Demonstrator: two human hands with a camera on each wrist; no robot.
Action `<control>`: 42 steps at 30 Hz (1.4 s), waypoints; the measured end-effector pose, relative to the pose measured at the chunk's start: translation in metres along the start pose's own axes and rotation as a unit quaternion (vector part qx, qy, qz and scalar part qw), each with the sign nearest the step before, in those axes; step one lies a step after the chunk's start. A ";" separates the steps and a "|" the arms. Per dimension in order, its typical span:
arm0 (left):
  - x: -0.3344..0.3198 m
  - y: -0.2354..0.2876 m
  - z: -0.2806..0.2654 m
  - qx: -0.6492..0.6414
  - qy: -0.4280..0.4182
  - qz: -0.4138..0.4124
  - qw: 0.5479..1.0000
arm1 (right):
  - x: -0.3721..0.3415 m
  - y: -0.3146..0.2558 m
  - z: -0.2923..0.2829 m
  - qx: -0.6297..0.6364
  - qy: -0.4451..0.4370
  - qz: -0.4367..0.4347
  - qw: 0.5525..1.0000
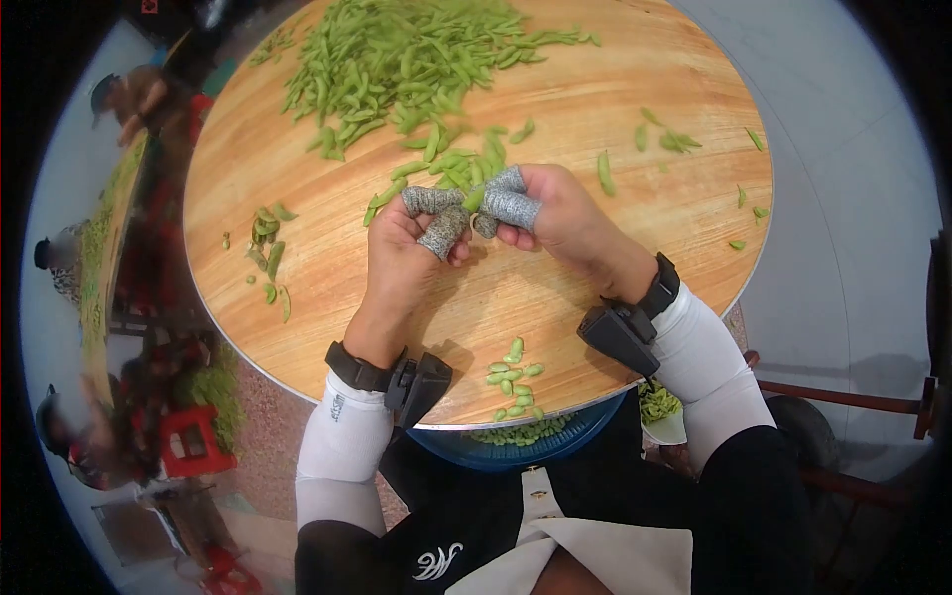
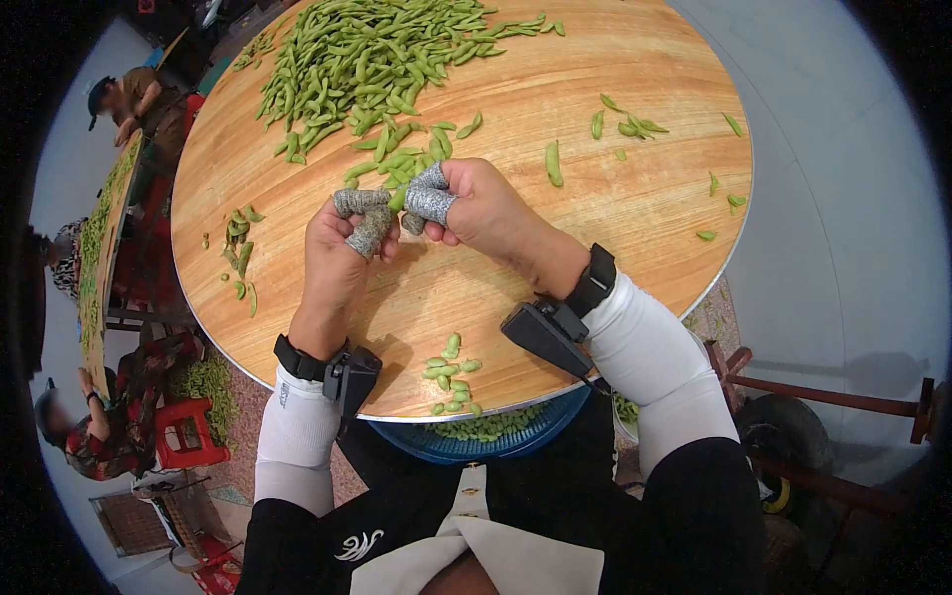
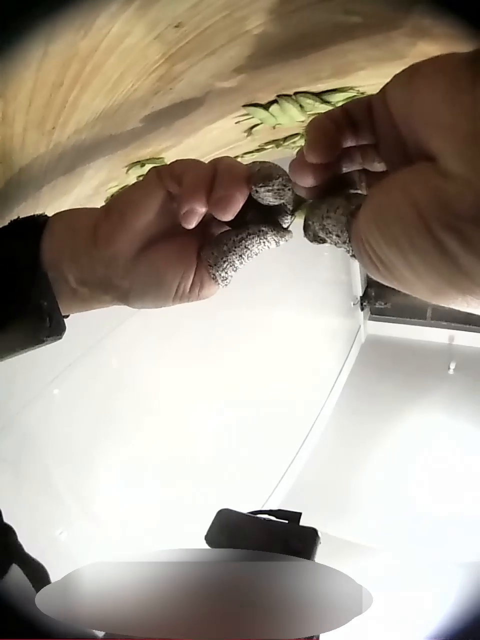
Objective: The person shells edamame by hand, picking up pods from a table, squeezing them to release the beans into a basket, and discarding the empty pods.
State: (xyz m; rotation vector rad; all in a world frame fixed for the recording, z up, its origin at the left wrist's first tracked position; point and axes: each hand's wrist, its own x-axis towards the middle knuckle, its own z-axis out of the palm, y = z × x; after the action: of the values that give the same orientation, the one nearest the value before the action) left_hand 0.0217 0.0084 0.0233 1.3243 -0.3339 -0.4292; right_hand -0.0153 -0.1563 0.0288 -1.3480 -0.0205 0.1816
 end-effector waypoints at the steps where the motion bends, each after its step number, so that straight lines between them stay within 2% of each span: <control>1: 0.000 0.000 0.000 -0.023 -0.010 -0.019 0.999 | 0.000 0.000 0.001 -0.005 0.010 -0.007 1.000; 5: 0.001 -0.003 0.001 -0.078 -0.010 -0.034 0.996 | 0.001 0.003 0.002 -0.008 0.023 -0.006 1.000; 7: 0.004 -0.010 0.000 0.092 -0.020 0.043 0.995 | 0.003 0.006 0.001 0.005 0.040 0.009 0.999; 8: 0.004 -0.011 0.000 0.091 -0.021 0.043 0.995 | 0.002 0.004 0.000 0.005 0.041 0.009 0.999; 9: 0.002 -0.011 0.000 0.275 -0.017 0.144 0.950 | 0.000 0.000 0.001 0.006 0.045 0.003 0.999; 10: 0.001 -0.010 0.001 0.447 -0.011 0.239 0.862 | -0.001 -0.002 0.001 0.008 0.048 -0.003 0.999; 11: -0.002 -0.006 0.000 0.548 -0.006 0.216 0.808 | -0.001 -0.001 0.000 0.008 0.047 -0.002 0.999; 13: 0.002 -0.015 -0.003 0.522 -0.004 0.224 0.823 | 0.000 0.000 -0.002 0.017 0.005 0.041 0.999; 15: 0.004 -0.018 -0.002 0.495 -0.004 0.236 0.836 | 0.000 0.000 -0.002 0.040 0.007 0.024 0.999; 16: 0.003 -0.017 0.002 0.358 -0.019 0.186 0.915 | 0.000 0.000 -0.001 0.061 0.009 0.007 0.998; 17: 0.002 -0.017 0.005 0.211 -0.033 0.130 0.968 | -0.001 -0.002 -0.001 0.061 0.010 0.006 0.998; 18: 0.001 -0.016 0.006 0.211 -0.034 0.130 0.968 | -0.003 -0.004 0.001 0.048 0.009 -0.011 0.999; 19: 0.000 -0.016 0.007 0.069 -0.034 0.042 0.996 | -0.003 -0.005 0.002 0.035 0.007 -0.029 0.999; 20: 0.000 -0.015 0.007 -0.076 -0.032 -0.048 0.995 | -0.003 -0.004 0.001 0.035 0.008 -0.029 0.999; 21: 0.000 -0.015 0.009 -0.076 -0.032 -0.048 0.995 | -0.001 -0.002 0.001 0.005 0.006 -0.055 0.998; 23: -0.001 -0.013 0.013 -0.220 -0.038 -0.082 0.971 | 0.001 0.002 -0.002 -0.025 0.004 -0.081 0.996; 24: -0.001 -0.011 0.012 -0.219 -0.038 -0.082 0.971 | 0.003 0.004 -0.003 -0.060 -0.015 -0.127 0.990; 25: -0.001 -0.009 0.009 -0.284 -0.103 -0.128 0.944 | 0.003 0.004 -0.005 -0.095 -0.035 -0.172 0.980; 26: -0.001 -0.008 0.006 -0.346 -0.166 -0.173 0.907 | 0.002 0.003 -0.006 -0.095 -0.035 -0.172 0.980; 28: 0.002 -0.017 -0.001 -0.350 -0.183 -0.165 0.904 | -0.001 -0.004 -0.007 -0.054 -0.056 -0.109 0.991; 29: 0.003 -0.021 -0.003 -0.355 -0.199 -0.157 0.900 | 0.000 -0.005 -0.007 -0.055 -0.056 -0.109 0.991; 30: 0.002 -0.016 -0.001 -0.354 -0.199 -0.157 0.900 | 0.000 -0.006 -0.007 -0.038 -0.032 -0.062 0.997; 31: -0.001 -0.008 0.003 -0.220 -0.118 -0.136 0.959 | 0.000 -0.007 -0.007 -0.021 -0.008 -0.015 1.000; 32: -0.002 -0.004 0.006 -0.080 -0.031 -0.110 0.990 | -0.002 -0.007 -0.006 -0.021 -0.010 -0.016 1.000; 33: -0.002 -0.005 0.008 -0.080 -0.025 -0.107 0.991 | -0.003 -0.007 -0.003 -0.019 0.000 -0.010 1.000; 35: 0.001 -0.007 0.010 0.068 -0.039 0.073 0.994 | -0.002 -0.005 0.001 -0.015 -0.006 -0.001 1.000; 36: 0.001 -0.007 0.006 0.072 -0.028 0.073 0.994 | -0.002 -0.004 0.000 -0.055 -0.007 -0.021 0.998; 37: 0.001 -0.006 0.003 0.037 -0.041 0.038 0.998 | -0.002 -0.004 0.000 -0.095 -0.005 -0.042 0.995; 39: 0.001 -0.004 0.003 0.001 -0.063 -0.005 0.998 | -0.001 -0.002 0.001 -0.109 -0.012 -0.059 0.992; 41: 0.001 -0.004 0.003 0.027 -0.068 0.012 0.997 | -0.001 0.000 0.000 -0.125 -0.012 -0.075 0.989; 42: 0.002 -0.005 0.003 0.050 -0.078 0.028 0.995 | 0.001 0.003 -0.001 -0.176 0.000 -0.110 0.978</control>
State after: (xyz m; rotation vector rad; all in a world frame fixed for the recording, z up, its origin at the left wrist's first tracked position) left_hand 0.0214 0.0044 0.0191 1.3795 -0.5276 -0.4755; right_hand -0.0150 -0.1563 0.0261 -1.6868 -0.2104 -0.0118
